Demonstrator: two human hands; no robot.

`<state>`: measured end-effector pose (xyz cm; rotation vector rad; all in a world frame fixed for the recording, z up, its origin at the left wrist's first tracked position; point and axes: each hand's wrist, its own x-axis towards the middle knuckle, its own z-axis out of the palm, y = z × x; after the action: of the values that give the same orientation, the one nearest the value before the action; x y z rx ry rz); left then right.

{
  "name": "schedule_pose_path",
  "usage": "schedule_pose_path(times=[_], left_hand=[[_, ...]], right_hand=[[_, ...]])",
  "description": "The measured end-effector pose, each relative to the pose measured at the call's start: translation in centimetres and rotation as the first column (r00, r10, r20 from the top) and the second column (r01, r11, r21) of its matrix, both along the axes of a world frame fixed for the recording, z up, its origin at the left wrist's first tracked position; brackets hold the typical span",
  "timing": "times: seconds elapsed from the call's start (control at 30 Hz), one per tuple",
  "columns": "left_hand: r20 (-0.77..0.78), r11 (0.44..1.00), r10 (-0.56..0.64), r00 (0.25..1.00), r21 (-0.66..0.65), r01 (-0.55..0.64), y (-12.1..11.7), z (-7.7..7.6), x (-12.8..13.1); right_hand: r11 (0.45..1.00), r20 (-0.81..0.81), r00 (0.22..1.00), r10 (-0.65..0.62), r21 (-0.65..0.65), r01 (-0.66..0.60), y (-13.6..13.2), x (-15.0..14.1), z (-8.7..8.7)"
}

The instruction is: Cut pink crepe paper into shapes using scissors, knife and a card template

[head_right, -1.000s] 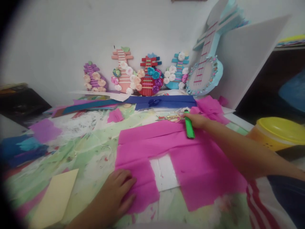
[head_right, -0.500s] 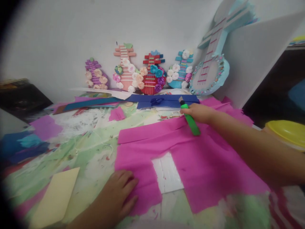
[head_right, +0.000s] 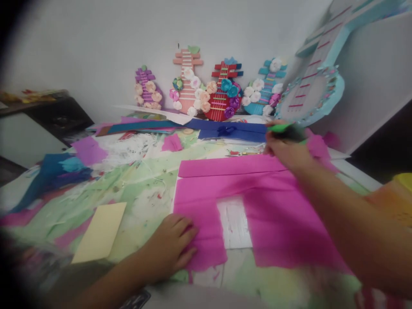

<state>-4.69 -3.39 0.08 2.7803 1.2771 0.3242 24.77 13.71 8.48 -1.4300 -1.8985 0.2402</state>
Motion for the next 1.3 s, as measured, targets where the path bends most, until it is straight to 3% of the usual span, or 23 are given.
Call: schedule_pose_path(times=[0.07,0.17,0.2,0.27,0.37,0.6,0.8,1.03,1.2,1.3], left_hand=[[-0.006,1.000,-0.005,1.000,-0.010,0.005,-0.1,0.1,-0.1],[-0.002,1.000,0.004,1.000,-0.015,-0.004,-0.3,0.3,-0.2],[0.001,1.000,0.008,1.000,-0.012,-0.008,-0.3,0.3,-0.3],[0.001,1.000,0.011,1.000,-0.008,-0.011,-0.4,0.4,-0.5],[0.002,1.000,0.012,1.000,-0.011,-0.012,-0.4,0.7,-0.9],[0.013,0.998,-0.055,0.998,-0.012,0.055,-0.6,0.8,-1.5],[0.033,0.997,-0.071,0.997,-0.003,0.071,-0.7,0.5,-1.5],[0.048,0.998,-0.069,0.996,-0.003,0.069,-0.9,0.2,-1.7],[0.032,0.997,-0.079,0.996,-0.023,0.080,-0.8,0.1,-1.8],[0.022,0.997,-0.076,0.997,-0.033,0.077,-0.8,0.0,-1.7]], right_hand=[[0.970,-0.374,0.910,0.179,-0.088,-0.227,-1.9,-4.4,-0.3],[0.801,-0.589,0.696,0.410,-0.132,-0.584,-3.7,-11.0,-2.5],[0.753,-0.617,0.648,0.445,-0.134,-0.645,-3.9,-12.9,-3.5],[0.712,-0.640,0.592,0.490,-0.097,-0.695,-4.1,-16.0,-5.3],[0.701,-0.635,0.619,0.461,-0.167,-0.693,-4.2,-18.6,-7.0],[0.758,-0.612,0.698,0.372,-0.235,-0.609,-3.5,-18.6,-7.5],[0.712,-0.716,0.652,0.251,-0.320,-0.625,-3.0,-19.7,-7.1],[0.621,-0.670,0.662,0.334,-0.372,-0.690,-4.8,-20.0,-7.3],[0.627,-0.650,0.707,0.279,-0.434,-0.647,-5.4,-19.0,-8.6],[0.574,-0.666,0.671,0.327,-0.424,-0.700,-5.1,-18.4,-8.9]])
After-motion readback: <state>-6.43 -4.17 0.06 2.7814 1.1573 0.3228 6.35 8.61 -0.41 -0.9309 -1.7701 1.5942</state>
